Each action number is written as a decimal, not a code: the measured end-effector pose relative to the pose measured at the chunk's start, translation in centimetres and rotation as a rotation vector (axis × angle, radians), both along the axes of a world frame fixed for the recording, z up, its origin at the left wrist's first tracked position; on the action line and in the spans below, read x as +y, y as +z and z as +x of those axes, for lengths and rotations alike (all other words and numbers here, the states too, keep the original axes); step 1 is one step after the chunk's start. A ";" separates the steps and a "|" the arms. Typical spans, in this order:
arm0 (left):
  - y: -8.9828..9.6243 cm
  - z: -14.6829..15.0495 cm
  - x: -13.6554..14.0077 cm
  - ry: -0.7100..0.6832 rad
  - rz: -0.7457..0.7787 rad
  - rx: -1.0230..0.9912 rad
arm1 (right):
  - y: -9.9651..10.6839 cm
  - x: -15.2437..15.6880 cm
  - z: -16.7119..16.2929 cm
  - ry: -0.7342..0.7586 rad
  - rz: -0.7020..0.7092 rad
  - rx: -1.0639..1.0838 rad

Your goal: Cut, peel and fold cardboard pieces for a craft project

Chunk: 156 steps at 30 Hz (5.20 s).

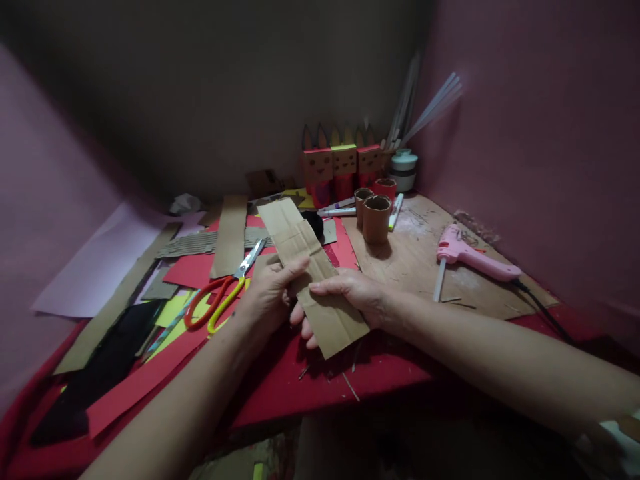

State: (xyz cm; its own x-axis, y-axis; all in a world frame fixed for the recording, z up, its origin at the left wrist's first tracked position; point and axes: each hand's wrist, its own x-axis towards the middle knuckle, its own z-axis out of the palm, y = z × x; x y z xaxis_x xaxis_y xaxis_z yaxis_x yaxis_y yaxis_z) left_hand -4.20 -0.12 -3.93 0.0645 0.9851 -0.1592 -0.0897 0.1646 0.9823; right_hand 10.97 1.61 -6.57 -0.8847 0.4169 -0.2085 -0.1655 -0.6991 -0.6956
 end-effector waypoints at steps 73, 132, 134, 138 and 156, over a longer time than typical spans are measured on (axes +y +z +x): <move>2.3 -1.4 0.6 0.210 0.160 -0.354 | 1.1 -2.7 -1.2 -0.136 0.038 -0.098; 1.2 -1.9 0.1 0.023 0.326 -0.120 | 3.0 -2.1 -2.0 -0.374 0.143 -0.104; 1.5 -1.8 -0.2 0.065 0.270 -0.183 | 2.5 -2.8 -2.2 -0.314 0.163 -0.133; 1.8 -2.0 -0.6 0.161 0.237 -0.208 | 1.8 -3.5 -2.3 -0.257 0.142 -0.122; 1.5 -1.3 -1.6 0.025 0.215 -0.011 | 4.3 -1.7 -1.0 -0.582 0.435 0.054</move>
